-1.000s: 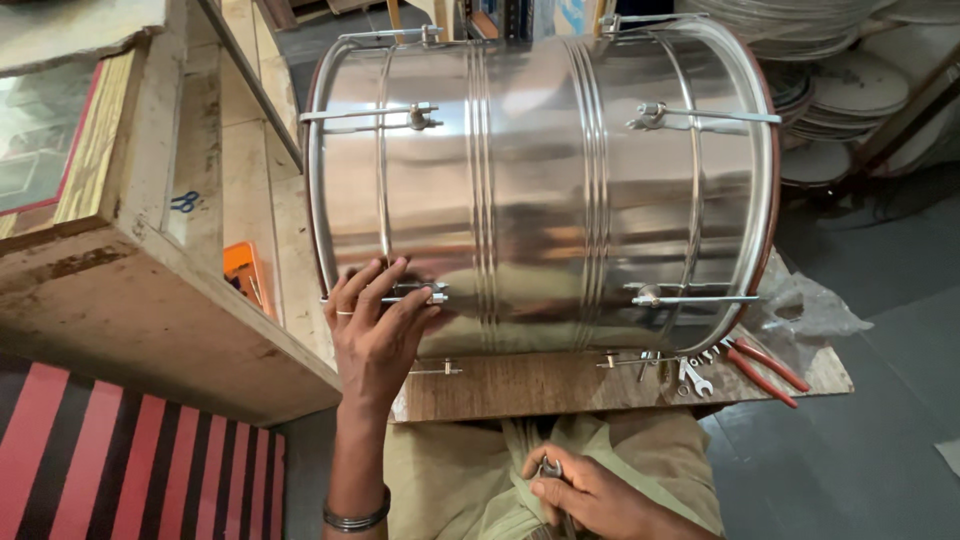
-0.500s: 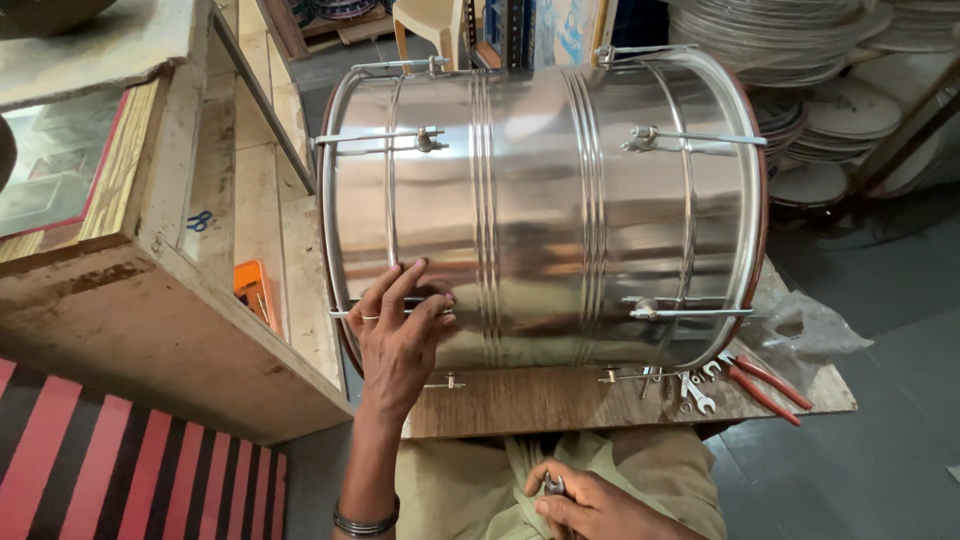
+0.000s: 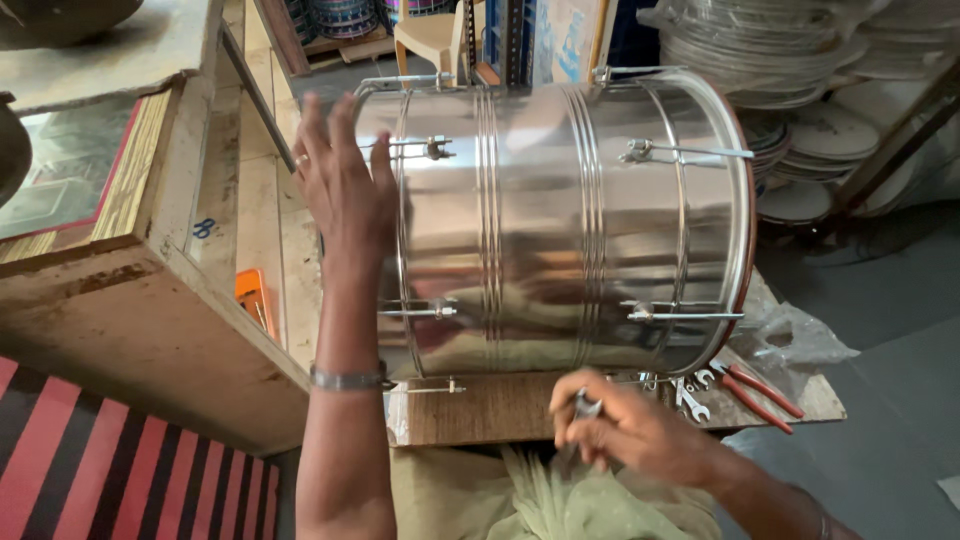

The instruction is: The person uses a wrench to tighten and adjust bolts on a metallic drum, moving the tool between different fastener points around the instrument body.

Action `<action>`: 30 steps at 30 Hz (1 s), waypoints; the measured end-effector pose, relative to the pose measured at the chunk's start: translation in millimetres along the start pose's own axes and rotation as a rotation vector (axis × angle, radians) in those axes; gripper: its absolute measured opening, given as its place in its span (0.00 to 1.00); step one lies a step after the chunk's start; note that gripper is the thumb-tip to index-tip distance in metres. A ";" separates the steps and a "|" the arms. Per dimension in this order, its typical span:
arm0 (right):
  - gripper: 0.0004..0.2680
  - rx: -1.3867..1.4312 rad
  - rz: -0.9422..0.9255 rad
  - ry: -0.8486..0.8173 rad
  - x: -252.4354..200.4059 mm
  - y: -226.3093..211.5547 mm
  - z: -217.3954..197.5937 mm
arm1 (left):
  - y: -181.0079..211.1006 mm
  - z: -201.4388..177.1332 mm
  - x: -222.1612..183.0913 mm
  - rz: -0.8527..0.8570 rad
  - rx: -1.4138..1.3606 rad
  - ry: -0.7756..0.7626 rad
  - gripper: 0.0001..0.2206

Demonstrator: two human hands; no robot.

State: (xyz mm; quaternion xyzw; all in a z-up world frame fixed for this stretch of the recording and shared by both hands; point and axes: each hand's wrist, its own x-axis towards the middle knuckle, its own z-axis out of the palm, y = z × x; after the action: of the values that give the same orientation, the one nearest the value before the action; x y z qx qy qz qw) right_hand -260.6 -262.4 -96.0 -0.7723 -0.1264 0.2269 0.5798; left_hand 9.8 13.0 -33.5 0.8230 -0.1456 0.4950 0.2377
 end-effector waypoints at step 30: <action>0.08 -0.505 -1.084 0.412 147.8 -100.8 -42.6 | 23.5 -81.2 -46.0 -0.435 -0.216 -0.219 0.20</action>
State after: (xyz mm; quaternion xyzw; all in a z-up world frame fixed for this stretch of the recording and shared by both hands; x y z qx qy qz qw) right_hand -104.7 -200.6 -20.5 -0.7395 -0.4348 -0.2893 0.4247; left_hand -83.4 36.8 -36.2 0.8534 -0.0423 0.3220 0.4078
